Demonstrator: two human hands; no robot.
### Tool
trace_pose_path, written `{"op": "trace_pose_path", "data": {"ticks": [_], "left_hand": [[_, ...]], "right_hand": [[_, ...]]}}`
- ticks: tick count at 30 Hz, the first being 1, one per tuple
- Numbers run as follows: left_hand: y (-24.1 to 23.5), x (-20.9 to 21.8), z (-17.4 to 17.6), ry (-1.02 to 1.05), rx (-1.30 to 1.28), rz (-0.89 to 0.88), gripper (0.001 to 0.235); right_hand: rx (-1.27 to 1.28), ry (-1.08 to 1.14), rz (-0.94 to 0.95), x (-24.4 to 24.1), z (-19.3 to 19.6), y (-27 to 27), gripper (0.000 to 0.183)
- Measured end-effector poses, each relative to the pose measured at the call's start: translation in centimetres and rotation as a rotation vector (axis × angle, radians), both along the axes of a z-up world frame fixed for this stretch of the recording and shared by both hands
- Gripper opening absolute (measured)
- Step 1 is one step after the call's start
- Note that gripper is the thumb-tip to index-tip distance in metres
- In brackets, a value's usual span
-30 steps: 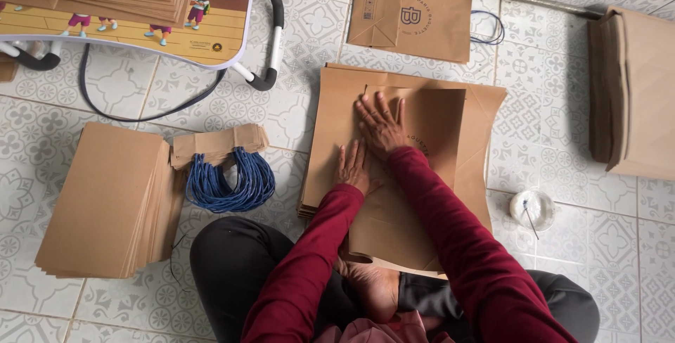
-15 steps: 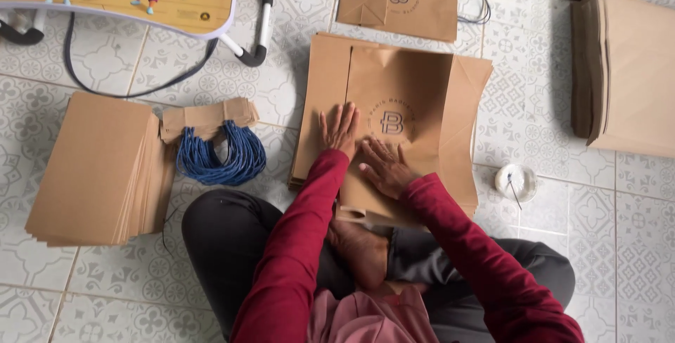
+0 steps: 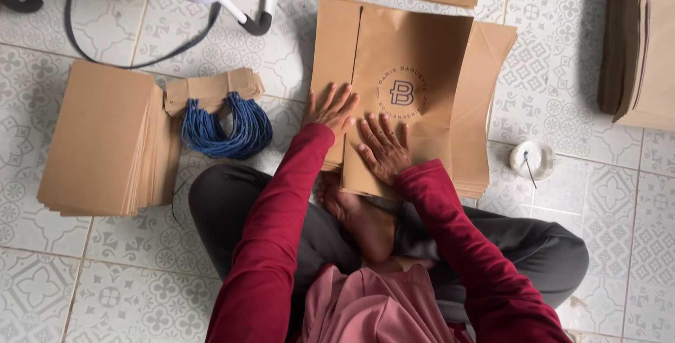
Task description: The person sits on the floor and assembles flat brown paper bags. They fold the sides and bottom of the bags to form a three-dimensional shape, then use a small brush to apply glue to the bottom flaps to secure them.
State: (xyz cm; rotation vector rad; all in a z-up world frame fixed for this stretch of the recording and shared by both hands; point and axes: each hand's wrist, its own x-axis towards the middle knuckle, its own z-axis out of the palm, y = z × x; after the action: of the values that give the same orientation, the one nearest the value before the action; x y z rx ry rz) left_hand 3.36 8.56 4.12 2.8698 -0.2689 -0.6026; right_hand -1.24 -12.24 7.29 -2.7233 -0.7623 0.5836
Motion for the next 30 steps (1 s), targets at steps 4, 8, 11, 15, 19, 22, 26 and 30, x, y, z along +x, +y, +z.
{"op": "trace_pose_path", "data": {"ticks": [4,8,11,15,19,22,26,30], "left_hand": [[-0.3,0.0,0.4,0.02,0.029,0.004,0.061],[0.1,1.1,-1.3,0.082,-0.019,0.049,0.062],[1.1,2.1,-3.0,0.154,-0.097,0.034,0.071],[2.1,1.9,-1.6,0.165,-0.147,-0.042,0.083],[2.0,1.5,-1.4,0.133,-0.166,-0.055,0.083],[1.7,1.2,-0.4,0.162,-0.115,-0.054,0.085],[1.5,0.8,-0.3,0.105,-0.068,-0.104,0.093],[1.2,-0.2,1.6,0.072,-0.047,-0.107,0.091]], "right_hand": [[0.002,-0.003,-0.007,-0.9,1.0,0.3,0.073],[0.192,-0.104,0.02,-4.9,3.6,0.6,0.096],[0.404,-0.193,0.009,-6.5,3.4,-0.2,0.105],[0.597,-0.202,-0.042,-6.4,5.3,-1.2,0.081],[0.642,-0.007,-0.133,-5.6,6.3,-3.0,0.074],[0.629,0.132,-0.221,-5.6,5.1,-3.7,0.064],[0.372,-0.252,-0.186,-6.6,-2.4,-3.3,0.077],[0.173,-0.535,-0.099,-7.2,-5.6,-2.5,0.088]]}}
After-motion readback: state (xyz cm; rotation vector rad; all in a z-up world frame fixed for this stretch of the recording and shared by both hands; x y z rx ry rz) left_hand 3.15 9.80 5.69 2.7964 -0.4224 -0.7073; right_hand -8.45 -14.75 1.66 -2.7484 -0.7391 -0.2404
